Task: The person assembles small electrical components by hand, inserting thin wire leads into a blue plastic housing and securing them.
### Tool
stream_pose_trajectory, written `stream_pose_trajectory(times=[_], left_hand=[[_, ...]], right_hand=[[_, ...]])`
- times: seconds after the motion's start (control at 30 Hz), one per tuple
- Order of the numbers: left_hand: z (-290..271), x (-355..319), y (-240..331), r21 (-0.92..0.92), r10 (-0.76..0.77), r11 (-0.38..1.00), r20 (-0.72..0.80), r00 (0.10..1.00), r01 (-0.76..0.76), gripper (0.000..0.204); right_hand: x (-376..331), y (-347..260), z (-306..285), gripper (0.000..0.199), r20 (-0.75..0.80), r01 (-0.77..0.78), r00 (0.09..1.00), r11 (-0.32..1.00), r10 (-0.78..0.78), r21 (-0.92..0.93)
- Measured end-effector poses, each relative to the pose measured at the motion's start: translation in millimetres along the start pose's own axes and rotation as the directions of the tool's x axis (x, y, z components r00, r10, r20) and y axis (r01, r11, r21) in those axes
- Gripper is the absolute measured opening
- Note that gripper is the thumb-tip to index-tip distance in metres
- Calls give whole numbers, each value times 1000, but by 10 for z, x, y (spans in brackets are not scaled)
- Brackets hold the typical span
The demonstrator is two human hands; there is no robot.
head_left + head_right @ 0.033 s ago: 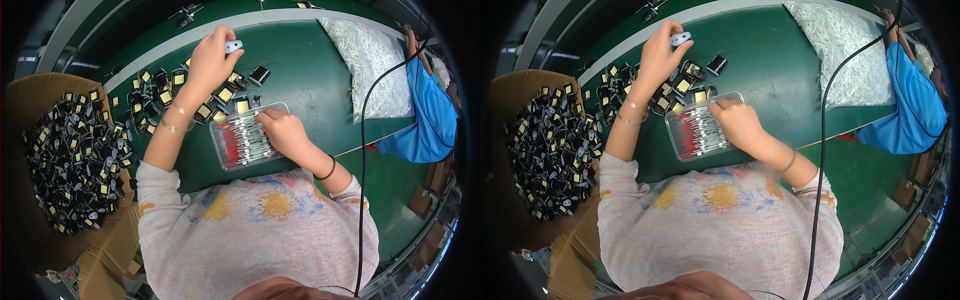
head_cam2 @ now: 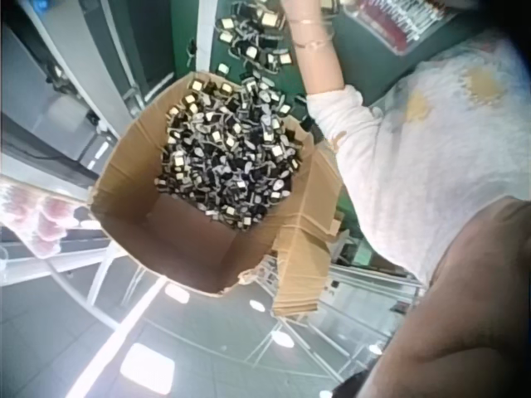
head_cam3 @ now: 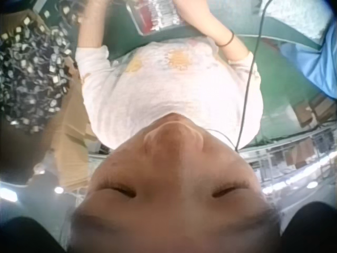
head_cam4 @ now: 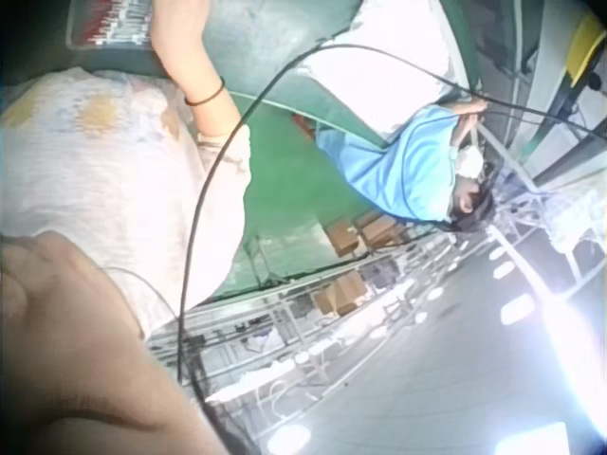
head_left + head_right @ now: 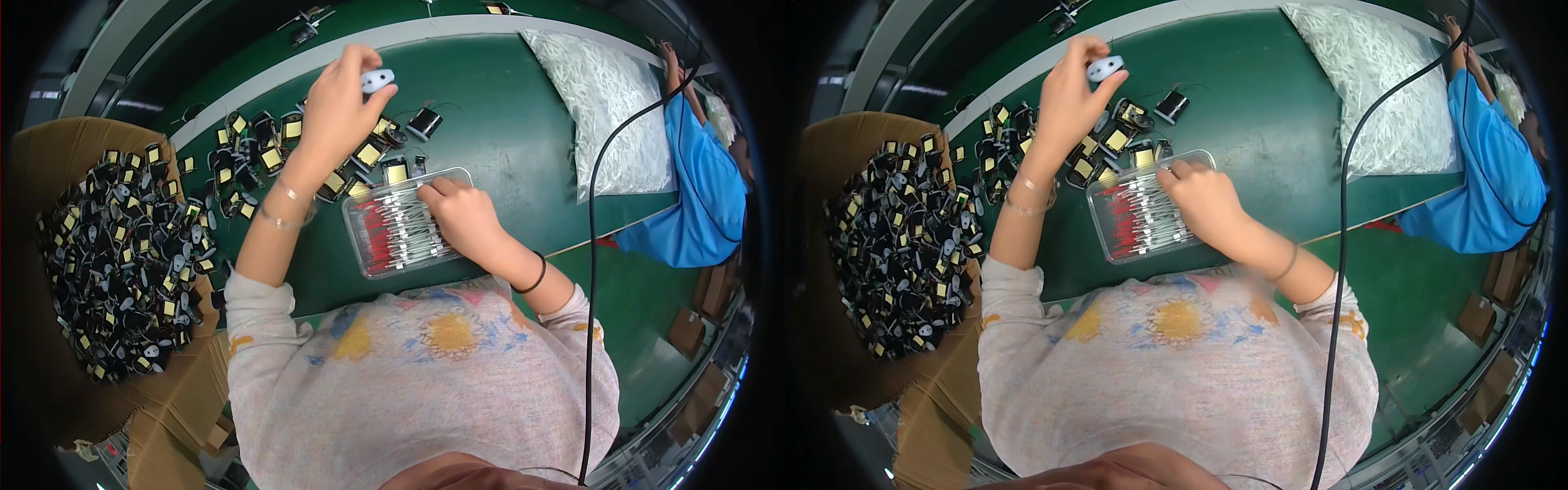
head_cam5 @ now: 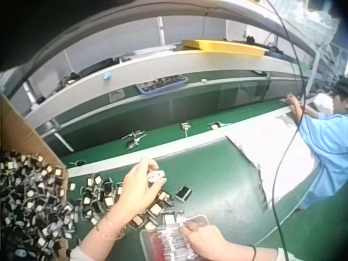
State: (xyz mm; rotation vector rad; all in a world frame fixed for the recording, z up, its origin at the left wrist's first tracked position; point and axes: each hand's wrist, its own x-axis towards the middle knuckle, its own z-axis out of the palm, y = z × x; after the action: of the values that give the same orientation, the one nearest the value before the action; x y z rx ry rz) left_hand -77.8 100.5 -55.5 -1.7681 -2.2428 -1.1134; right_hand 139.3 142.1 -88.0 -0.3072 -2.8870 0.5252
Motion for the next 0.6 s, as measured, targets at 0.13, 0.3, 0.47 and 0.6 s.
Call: stream_pose_trajectory(times=[0.13,0.3,0.47,0.6], left_hand=[[-385,-332,392,-322,-235,929,-132,963,183,26],[-594,-682,551,-438,-289,876,-142,947,202,30],[-659,-954,688,-506,-327,842,-209,922,184,44],[-670,-924,832,-471,-211,878,-219,953,86,45]], right_hand=[[20,-30,47,22,28,-1,1000,998,3,-65],[48,-1,-180,21,84,-8,996,995,0,98],[74,-54,-635,36,135,-146,988,741,75,656],[37,-198,-837,27,-83,4,974,354,209,935]])
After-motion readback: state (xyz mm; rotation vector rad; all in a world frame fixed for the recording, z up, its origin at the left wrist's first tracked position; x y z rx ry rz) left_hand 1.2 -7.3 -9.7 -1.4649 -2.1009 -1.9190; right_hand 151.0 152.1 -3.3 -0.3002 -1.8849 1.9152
